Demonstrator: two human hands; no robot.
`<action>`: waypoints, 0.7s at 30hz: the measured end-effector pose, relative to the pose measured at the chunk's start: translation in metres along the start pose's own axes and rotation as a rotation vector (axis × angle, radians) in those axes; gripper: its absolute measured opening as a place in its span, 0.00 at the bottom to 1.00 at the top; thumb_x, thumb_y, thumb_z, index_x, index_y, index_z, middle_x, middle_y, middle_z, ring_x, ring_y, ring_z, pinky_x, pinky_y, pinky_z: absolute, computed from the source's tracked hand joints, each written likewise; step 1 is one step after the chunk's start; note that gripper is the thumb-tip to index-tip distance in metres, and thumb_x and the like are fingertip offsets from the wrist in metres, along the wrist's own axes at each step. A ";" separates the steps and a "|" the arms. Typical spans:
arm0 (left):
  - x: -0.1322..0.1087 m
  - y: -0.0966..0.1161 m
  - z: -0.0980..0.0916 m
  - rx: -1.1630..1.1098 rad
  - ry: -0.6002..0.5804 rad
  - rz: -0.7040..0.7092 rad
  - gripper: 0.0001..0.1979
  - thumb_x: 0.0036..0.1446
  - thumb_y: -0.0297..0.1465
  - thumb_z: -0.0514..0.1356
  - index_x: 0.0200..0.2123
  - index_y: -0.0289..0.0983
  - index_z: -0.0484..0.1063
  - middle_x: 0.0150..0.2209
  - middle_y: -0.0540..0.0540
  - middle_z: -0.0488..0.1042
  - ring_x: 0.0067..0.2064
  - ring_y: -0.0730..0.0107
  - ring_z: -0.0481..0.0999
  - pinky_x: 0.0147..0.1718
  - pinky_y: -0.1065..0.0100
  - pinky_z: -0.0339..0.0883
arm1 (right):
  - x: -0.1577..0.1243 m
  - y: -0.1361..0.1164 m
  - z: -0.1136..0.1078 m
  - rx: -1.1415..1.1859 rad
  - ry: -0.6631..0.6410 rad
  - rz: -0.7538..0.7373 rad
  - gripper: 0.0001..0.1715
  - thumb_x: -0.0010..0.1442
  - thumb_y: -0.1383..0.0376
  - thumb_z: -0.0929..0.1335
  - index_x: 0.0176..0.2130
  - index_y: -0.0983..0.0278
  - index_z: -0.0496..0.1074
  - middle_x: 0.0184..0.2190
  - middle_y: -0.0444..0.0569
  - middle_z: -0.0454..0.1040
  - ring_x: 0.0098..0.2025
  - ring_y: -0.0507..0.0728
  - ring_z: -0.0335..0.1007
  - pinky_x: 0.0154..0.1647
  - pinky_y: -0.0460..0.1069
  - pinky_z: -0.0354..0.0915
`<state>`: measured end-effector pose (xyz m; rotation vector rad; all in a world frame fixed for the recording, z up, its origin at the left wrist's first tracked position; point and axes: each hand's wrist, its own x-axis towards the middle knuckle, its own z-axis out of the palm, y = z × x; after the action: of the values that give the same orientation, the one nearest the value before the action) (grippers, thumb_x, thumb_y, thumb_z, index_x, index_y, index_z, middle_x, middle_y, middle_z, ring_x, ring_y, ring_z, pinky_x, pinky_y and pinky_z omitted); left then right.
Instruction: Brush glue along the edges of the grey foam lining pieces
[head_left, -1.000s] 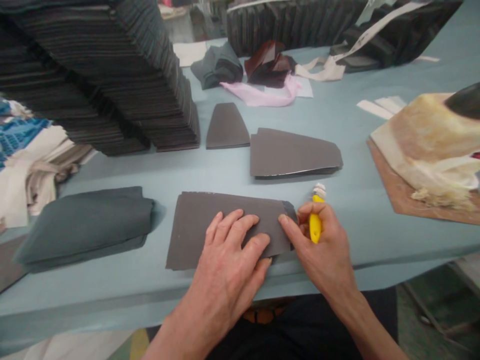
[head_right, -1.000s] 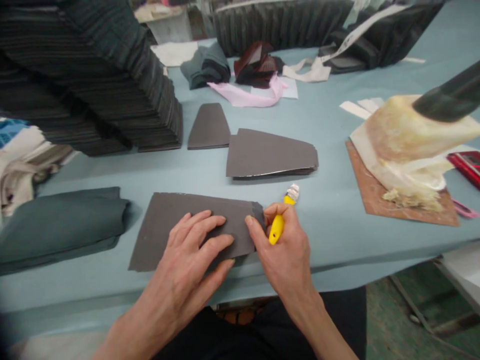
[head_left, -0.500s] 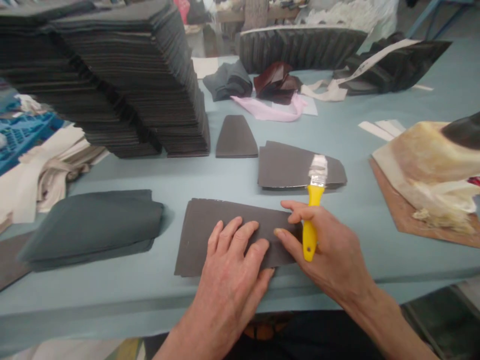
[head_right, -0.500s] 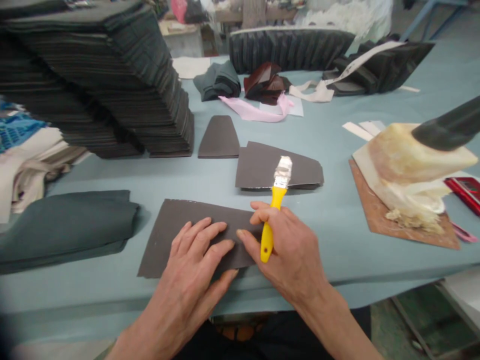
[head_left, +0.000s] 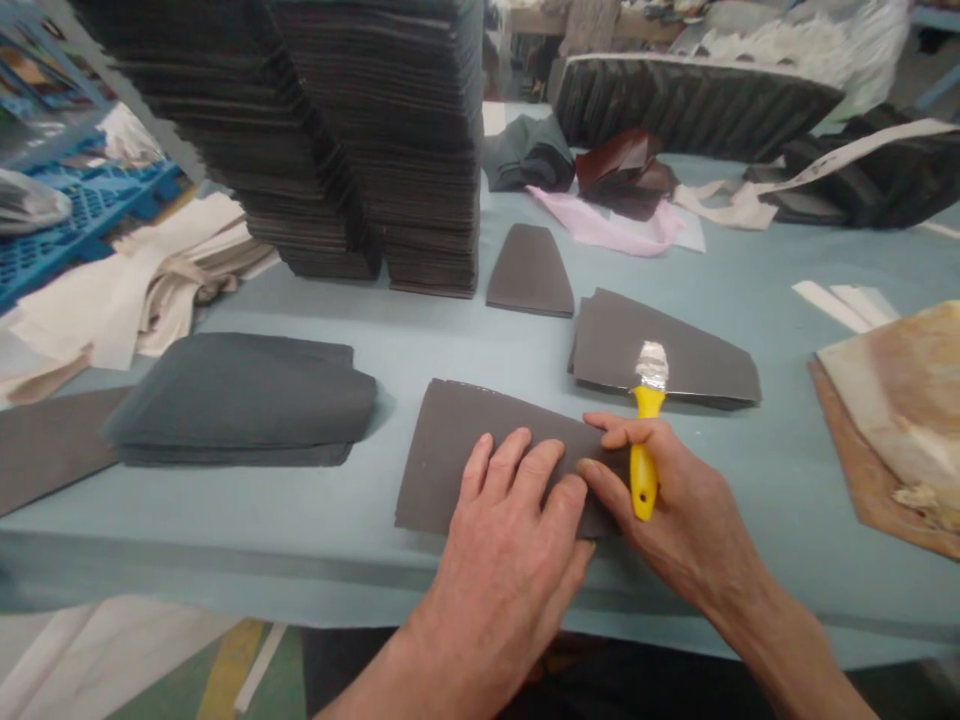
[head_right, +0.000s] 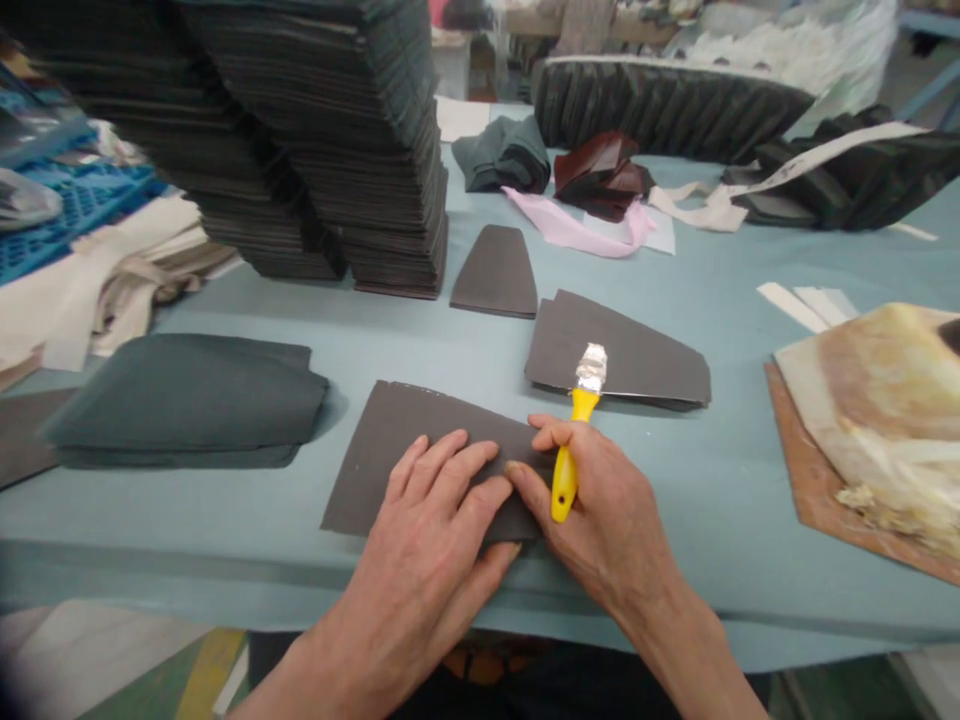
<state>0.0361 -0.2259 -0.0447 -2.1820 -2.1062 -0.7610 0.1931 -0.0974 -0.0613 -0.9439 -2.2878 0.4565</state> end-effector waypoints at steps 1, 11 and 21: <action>-0.002 -0.001 -0.003 -0.002 0.004 0.004 0.15 0.70 0.34 0.62 0.58 0.39 0.71 0.66 0.40 0.77 0.70 0.44 0.74 0.70 0.36 0.73 | 0.000 0.000 -0.001 -0.011 -0.002 0.000 0.13 0.71 0.51 0.70 0.45 0.56 0.69 0.52 0.53 0.87 0.47 0.63 0.88 0.44 0.57 0.79; -0.013 -0.053 -0.049 0.083 0.129 0.056 0.12 0.74 0.29 0.56 0.58 0.39 0.70 0.63 0.39 0.77 0.67 0.48 0.74 0.66 0.41 0.71 | 0.005 -0.026 -0.011 -0.042 0.056 -0.108 0.07 0.72 0.60 0.70 0.46 0.56 0.67 0.54 0.57 0.86 0.55 0.63 0.86 0.51 0.58 0.80; 0.018 -0.088 -0.030 0.087 0.048 0.241 0.16 0.74 0.27 0.53 0.59 0.34 0.72 0.64 0.35 0.78 0.65 0.47 0.78 0.65 0.43 0.77 | 0.011 -0.054 0.020 0.051 -0.003 -0.197 0.06 0.72 0.69 0.67 0.47 0.59 0.69 0.58 0.59 0.84 0.57 0.64 0.84 0.54 0.58 0.79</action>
<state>-0.0574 -0.2114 -0.0398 -2.2887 -1.7752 -0.6802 0.1464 -0.1284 -0.0438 -0.6850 -2.3317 0.4290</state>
